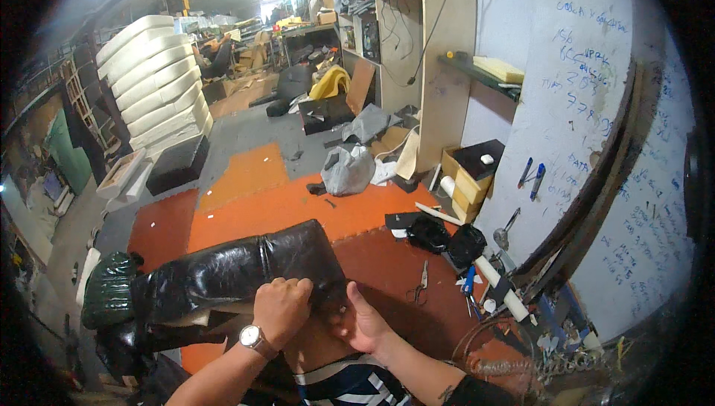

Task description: The person is reupholstering a rectangular furniture piece by wrapping and securing black vinyl over a foam-covered board. They repeatedly smooth the vinyl, fold edges, and use a staple gun to fasten the material to the underside of the board.

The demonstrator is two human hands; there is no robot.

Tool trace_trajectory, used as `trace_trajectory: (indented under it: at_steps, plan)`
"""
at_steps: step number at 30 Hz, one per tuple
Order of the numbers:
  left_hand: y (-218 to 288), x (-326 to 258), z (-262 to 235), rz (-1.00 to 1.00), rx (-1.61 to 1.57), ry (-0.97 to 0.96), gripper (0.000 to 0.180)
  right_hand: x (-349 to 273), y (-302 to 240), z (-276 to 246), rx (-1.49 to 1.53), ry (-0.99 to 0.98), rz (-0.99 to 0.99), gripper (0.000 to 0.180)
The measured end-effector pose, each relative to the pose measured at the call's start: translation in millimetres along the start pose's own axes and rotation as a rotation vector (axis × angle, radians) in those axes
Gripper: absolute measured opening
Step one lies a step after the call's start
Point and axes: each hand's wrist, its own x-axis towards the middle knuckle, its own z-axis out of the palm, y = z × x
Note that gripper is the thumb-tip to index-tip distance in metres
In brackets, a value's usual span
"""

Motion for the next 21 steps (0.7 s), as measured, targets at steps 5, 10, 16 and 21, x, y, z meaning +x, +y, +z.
trace_trajectory:
  at_steps: [5,10,16,21]
  plan:
    - [-1,-1,0,-0.055,-0.012,-0.014,0.008,24,4,5,-0.135,0.131,-0.206,0.028]
    - [1,-9,9,-0.032,0.022,0.084,0.008,8,10,13,-0.224,0.19,-0.373,0.033]
    - [0,-12,23,0.099,0.075,0.245,0.012,17,13,-16,-0.503,0.186,-0.522,0.03]
    - [-3,1,17,0.049,0.089,0.109,0.006,56,8,-25,-0.63,0.117,-0.73,0.028]
